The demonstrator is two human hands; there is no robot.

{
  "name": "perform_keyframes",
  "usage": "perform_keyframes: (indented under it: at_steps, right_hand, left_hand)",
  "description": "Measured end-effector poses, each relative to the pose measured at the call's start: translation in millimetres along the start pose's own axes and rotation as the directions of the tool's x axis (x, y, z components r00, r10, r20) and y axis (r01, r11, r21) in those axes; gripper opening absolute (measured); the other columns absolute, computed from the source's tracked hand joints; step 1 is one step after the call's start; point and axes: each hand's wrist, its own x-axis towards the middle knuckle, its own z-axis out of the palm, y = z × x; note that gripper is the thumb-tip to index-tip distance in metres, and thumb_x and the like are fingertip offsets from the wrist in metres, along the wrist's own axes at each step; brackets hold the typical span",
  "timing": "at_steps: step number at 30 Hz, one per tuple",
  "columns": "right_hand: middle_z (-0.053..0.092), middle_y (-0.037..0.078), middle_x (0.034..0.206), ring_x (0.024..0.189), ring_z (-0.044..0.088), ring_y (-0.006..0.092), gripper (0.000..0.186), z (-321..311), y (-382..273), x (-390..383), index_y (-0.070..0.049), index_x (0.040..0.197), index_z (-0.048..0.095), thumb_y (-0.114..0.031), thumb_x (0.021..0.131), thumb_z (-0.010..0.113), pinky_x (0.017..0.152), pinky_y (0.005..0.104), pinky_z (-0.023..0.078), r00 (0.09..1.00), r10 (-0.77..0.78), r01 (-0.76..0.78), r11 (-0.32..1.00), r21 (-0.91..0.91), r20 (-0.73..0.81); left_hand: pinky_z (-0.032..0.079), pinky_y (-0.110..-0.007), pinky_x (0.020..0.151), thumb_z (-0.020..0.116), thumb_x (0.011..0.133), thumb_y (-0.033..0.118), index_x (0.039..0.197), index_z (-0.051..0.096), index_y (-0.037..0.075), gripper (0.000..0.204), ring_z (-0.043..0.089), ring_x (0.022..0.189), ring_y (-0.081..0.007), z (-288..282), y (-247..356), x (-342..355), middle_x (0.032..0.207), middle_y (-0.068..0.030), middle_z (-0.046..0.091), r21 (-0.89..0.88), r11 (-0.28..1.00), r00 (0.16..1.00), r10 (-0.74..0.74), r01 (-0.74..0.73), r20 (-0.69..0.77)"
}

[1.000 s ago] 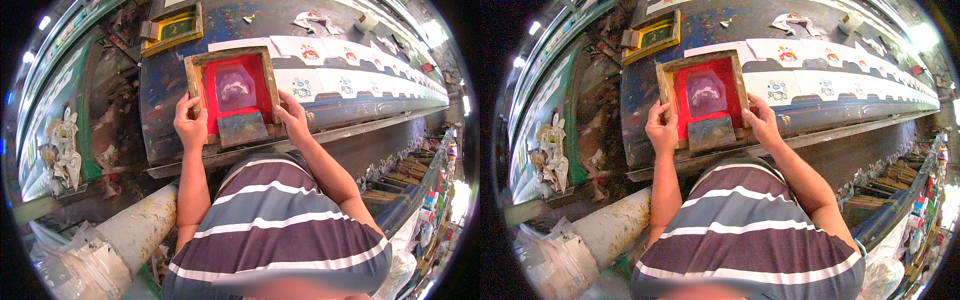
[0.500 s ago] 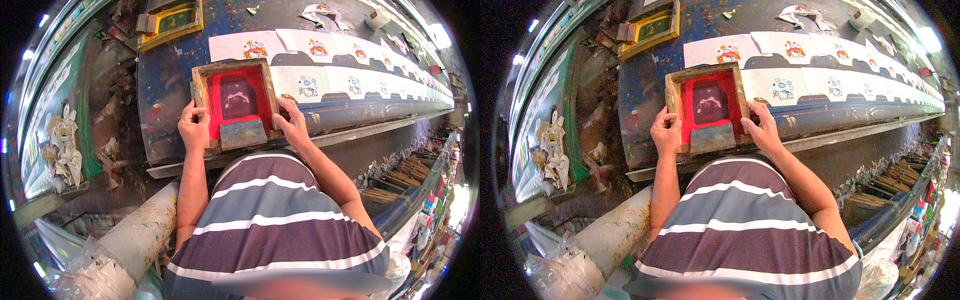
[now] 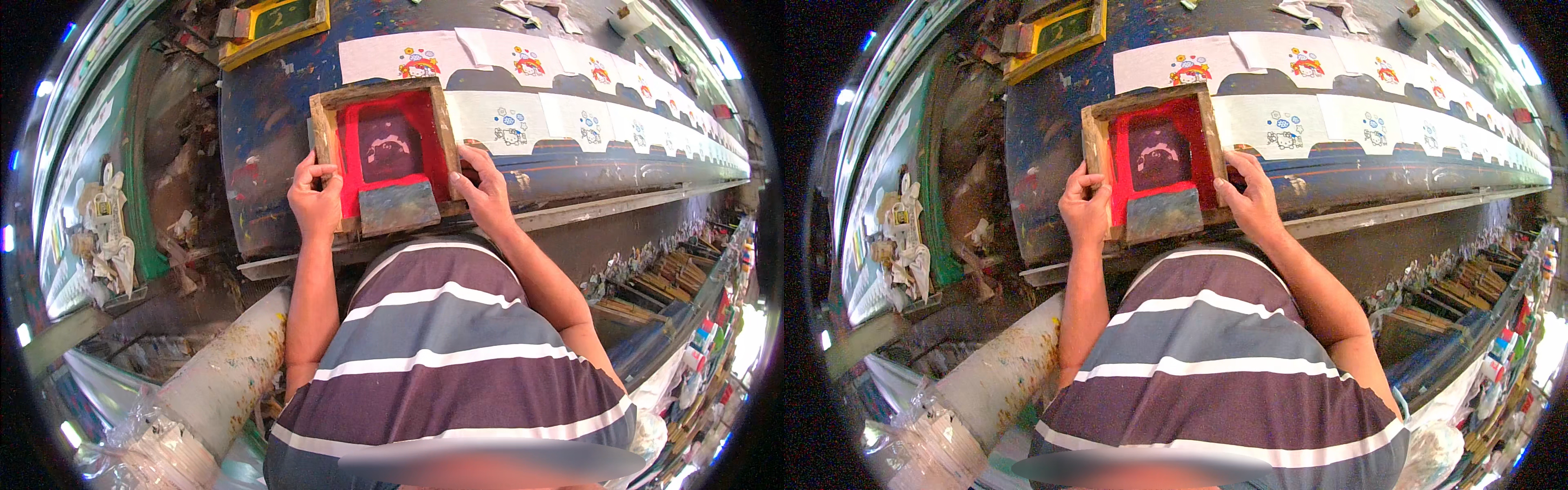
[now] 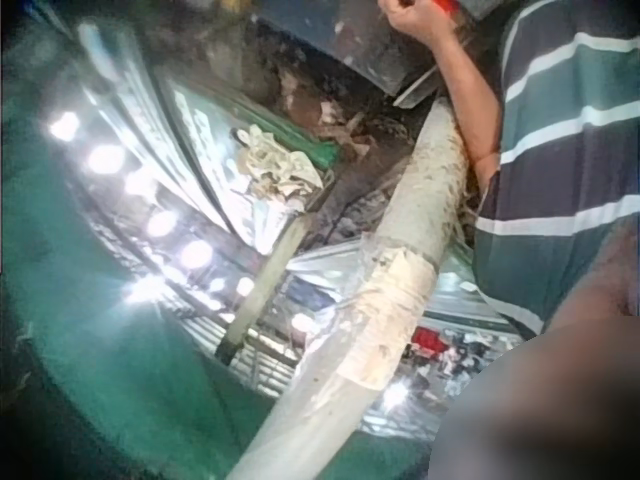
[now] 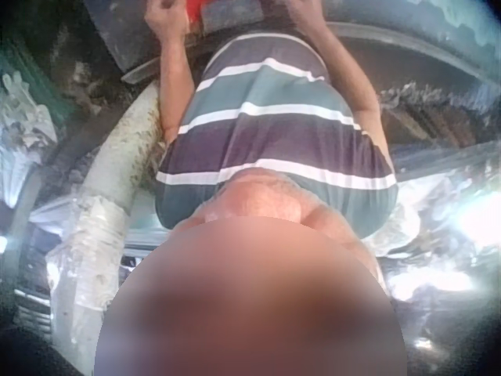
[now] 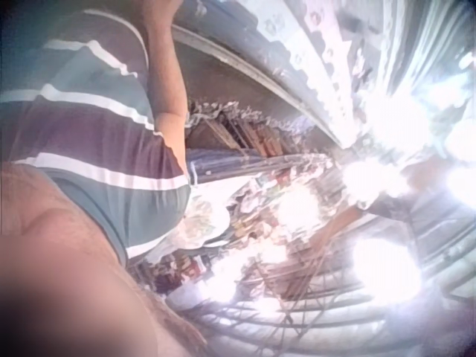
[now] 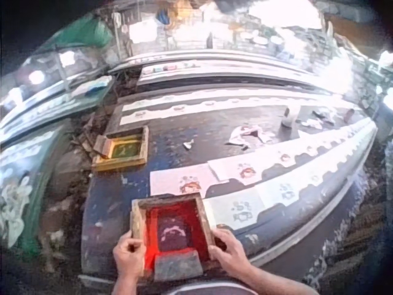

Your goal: The person carries a blue screen-printing frame to a workbench, pours blue ink into it, and spreads the ink with a squeegee. They then walk to another table, pick up a red screen-printing frame, and apply red ink to it using the squeegee.

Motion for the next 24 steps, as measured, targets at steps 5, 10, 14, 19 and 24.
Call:
perform_keyframes:
  at_steps: [5,10,14,19,24]
  right_hand:
    - [0.066,0.019,0.146,0.139,0.062,0.0307,0.054,0,-2,0,0.004,0.149,0.065,-0.012,0.099,0.079,0.121,0.0397,0.046,0.998,0.060,-0.059,0.996,0.069,-0.014]
    - [0.065,0.019,0.147,0.140,0.061,0.0309,0.055,-2,-7,1,0.004,0.150,0.064,-0.013,0.100,0.078,0.121,0.0399,0.046,0.999,0.031,-0.031,0.999,0.017,0.006]
    - [0.066,0.019,0.147,0.140,0.061,0.0308,0.054,-2,-10,0,0.004,0.150,0.064,-0.013,0.100,0.078,0.121,0.0398,0.046,1.000,0.027,-0.027,0.999,0.041,0.007]
    - [0.067,0.019,0.145,0.138,0.063,0.0309,0.053,1,-12,2,0.004,0.149,0.065,-0.011,0.100,0.078,0.120,0.0399,0.047,0.999,0.040,-0.040,0.999,0.023,-0.019]
    - [0.068,0.020,0.144,0.135,0.064,0.0310,0.051,0,-15,1,0.004,0.147,0.066,-0.011,0.100,0.078,0.119,0.0399,0.048,0.999,0.042,-0.042,0.999,0.019,-0.033]
  left_hand:
    - [0.056,-0.035,0.107,0.079,0.089,-0.008,0.101,0.079,0.002,0.016,0.072,0.129,-0.0210,-1,0,-1,0.159,-0.0243,0.064,-0.026,1.000,1.000,0.010,-0.010,0.000]
    - [0.057,-0.035,0.108,0.079,0.089,-0.009,0.102,0.078,0.000,0.016,0.071,0.132,-0.0220,-4,-1,3,0.161,-0.0240,0.064,-0.046,0.999,1.000,0.005,-0.004,0.021]
    - [0.055,-0.037,0.111,0.080,0.089,-0.010,0.102,0.077,0.000,0.017,0.070,0.135,-0.0246,-5,0,1,0.162,-0.0267,0.062,-0.096,0.995,0.999,-0.021,0.024,0.031]
    - [0.055,-0.037,0.112,0.079,0.088,-0.010,0.099,0.076,0.000,0.015,0.070,0.136,-0.0264,-4,-4,2,0.163,-0.0275,0.061,-0.087,0.996,1.000,-0.008,0.010,0.025]
    - [0.062,-0.034,0.099,0.079,0.088,-0.012,0.098,0.074,0.001,0.017,0.075,0.121,-0.0207,-4,-10,4,0.163,-0.0271,0.061,-0.069,0.996,0.998,0.064,-0.062,0.022]
